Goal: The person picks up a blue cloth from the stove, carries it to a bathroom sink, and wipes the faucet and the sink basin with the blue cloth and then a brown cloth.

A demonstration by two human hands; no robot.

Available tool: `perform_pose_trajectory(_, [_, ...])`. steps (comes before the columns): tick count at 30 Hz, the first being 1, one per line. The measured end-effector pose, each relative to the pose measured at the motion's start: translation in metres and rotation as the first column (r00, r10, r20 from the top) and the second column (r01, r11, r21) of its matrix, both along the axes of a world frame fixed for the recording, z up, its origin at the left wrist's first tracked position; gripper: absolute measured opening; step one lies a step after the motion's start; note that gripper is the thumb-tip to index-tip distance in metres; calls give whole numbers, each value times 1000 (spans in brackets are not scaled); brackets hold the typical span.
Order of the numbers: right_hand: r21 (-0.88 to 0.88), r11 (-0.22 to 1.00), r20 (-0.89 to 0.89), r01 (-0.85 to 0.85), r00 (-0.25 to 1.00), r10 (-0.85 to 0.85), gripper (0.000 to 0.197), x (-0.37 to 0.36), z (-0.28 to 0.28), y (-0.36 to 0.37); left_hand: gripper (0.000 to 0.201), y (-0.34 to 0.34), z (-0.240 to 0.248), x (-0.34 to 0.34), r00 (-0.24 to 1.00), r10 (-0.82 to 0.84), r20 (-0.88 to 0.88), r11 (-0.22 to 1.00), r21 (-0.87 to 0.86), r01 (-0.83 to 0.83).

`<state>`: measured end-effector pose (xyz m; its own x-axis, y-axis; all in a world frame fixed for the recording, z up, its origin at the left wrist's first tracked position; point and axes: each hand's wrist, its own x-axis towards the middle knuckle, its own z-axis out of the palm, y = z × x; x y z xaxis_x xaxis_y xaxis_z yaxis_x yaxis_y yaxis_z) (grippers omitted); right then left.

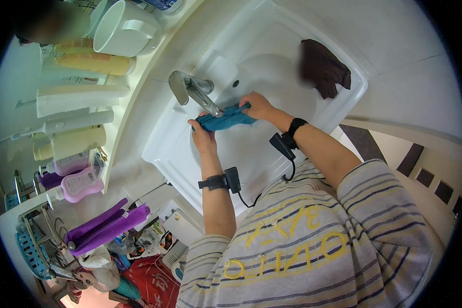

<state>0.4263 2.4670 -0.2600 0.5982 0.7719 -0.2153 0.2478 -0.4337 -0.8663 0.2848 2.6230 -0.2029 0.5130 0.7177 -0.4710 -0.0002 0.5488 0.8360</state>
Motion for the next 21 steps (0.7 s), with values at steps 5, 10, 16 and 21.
perform_pose_trajectory(5, [97, 995, 180, 25, 983, -42, 36, -25, -10, 22, 52, 1, 11, -7, 983, -183, 30, 983, -1, 183])
perform_pose_trajectory(10, [229, 963, 263, -140, 962, 77, 34, -36, -15, 36, 46, -10, 15, 1, 923, -370, 101, 925, -52, 377])
perform_pose_trajectory(16, [233, 972, -53, -29, 998, 42, 19, 13, -10, 24, 36, -1, 21, -4, 931, -350, 104, 936, 83, 343])
perform_pose_trajectory(21, [244, 962, -118, 119, 989, -92, 15, 30, 23, 18, 23, 8, 1, -13, 942, -273, -193, 912, 260, 318])
